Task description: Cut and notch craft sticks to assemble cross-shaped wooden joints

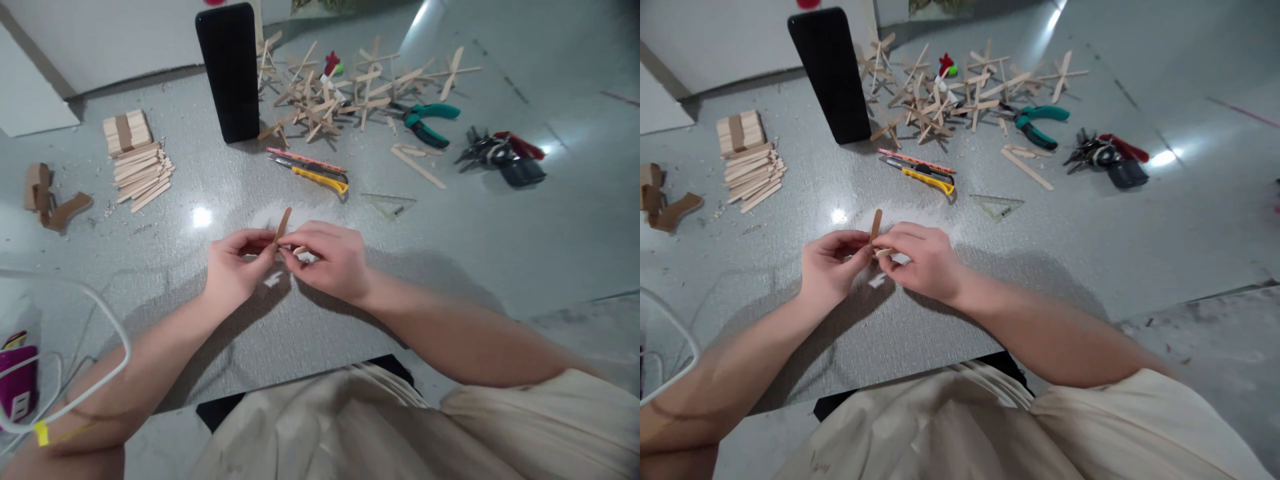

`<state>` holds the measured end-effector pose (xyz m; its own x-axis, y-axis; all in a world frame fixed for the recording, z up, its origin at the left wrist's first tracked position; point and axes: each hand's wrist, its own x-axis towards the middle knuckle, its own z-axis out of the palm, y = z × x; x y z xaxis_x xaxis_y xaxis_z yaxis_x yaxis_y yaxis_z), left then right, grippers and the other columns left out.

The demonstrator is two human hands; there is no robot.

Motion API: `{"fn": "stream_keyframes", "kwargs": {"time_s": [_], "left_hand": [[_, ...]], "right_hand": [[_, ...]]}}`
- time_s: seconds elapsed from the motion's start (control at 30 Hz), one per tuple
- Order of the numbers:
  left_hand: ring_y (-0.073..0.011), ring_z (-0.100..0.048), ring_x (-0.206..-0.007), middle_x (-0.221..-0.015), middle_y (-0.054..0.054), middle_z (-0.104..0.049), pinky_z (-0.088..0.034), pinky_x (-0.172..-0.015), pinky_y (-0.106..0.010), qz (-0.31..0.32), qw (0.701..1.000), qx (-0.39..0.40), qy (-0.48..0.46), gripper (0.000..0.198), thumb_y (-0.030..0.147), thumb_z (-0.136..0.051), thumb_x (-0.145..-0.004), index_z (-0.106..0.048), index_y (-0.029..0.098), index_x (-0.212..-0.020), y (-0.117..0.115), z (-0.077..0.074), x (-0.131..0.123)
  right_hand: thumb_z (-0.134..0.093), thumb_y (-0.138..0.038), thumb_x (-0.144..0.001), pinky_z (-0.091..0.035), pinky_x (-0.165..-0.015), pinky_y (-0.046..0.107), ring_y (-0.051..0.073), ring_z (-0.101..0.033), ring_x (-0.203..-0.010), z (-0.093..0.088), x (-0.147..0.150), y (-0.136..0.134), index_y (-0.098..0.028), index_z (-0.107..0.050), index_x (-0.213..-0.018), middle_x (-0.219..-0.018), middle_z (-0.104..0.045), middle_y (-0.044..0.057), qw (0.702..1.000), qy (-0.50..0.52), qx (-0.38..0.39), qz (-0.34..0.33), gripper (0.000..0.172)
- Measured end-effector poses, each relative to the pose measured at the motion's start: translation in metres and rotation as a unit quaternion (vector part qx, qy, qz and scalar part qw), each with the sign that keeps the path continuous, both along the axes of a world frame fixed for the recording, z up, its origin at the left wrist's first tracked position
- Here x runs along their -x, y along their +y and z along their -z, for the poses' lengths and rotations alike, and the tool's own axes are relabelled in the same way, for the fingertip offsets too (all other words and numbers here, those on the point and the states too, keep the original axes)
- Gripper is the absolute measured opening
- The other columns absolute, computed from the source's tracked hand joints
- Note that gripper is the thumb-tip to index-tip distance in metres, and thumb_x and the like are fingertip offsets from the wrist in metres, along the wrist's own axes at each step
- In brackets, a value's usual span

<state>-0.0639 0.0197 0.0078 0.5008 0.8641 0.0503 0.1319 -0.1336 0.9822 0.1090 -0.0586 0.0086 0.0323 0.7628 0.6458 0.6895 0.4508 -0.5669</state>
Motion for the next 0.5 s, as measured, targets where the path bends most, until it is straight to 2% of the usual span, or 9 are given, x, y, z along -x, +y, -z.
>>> {"fn": "stream_keyframes", "kwargs": {"time_s": [0.2,0.3,0.4,0.5], "left_hand": [[-0.0198,-0.081,-0.08,-0.093,-0.005,-0.084,-0.068,-0.076,-0.03,0.008,1.0,-0.02,0.005,0.012,0.026,-0.08,-0.084,-0.082,0.022,-0.095,-0.0019,-0.0007,0.0005],[-0.02,-0.081,-0.079,-0.091,-0.006,-0.084,-0.068,-0.075,-0.03,0.01,1.0,-0.017,0.008,0.013,0.026,-0.08,-0.083,-0.082,0.021,-0.094,-0.0029,-0.0028,-0.0008],[-0.02,-0.08,-0.076,-0.088,-0.006,-0.084,-0.068,-0.073,-0.03,0.006,1.0,-0.011,0.013,0.013,0.026,-0.08,-0.081,-0.082,0.019,-0.092,-0.0036,-0.0044,-0.0023],[-0.0193,-0.08,-0.075,-0.086,-0.005,-0.084,-0.067,-0.072,-0.028,0.014,1.0,-0.017,0.018,0.011,0.025,-0.081,-0.081,-0.081,0.02,-0.09,-0.0041,-0.006,-0.0029]], "right_hand": [[-0.064,-0.011,-0.091,-0.054,-0.062,0.025,0.013,-0.068,-0.066,-0.0021,0.0053,0.0022,-0.021,-0.07,-0.089,-0.081,-0.077,0.001,0.999,0.03,0.032,0.005,0.012],[-0.063,-0.01,-0.09,-0.054,-0.063,0.025,0.013,-0.069,-0.067,-0.0014,0.0043,0.003,-0.021,-0.069,-0.087,-0.08,-0.077,0.001,1.0,0.013,0.021,0.001,0.012],[-0.06,-0.01,-0.091,-0.054,-0.065,0.025,0.014,-0.07,-0.069,0.0,0.001,0.0024,-0.021,-0.069,-0.089,-0.079,-0.076,0.001,0.999,-0.031,-0.002,-0.009,0.014],[-0.056,-0.013,-0.096,-0.051,-0.064,0.026,0.014,-0.067,-0.068,0.001,-0.0029,0.0015,-0.019,-0.069,-0.091,-0.078,-0.074,0.003,0.993,-0.12,-0.008,-0.008,0.015]]}}
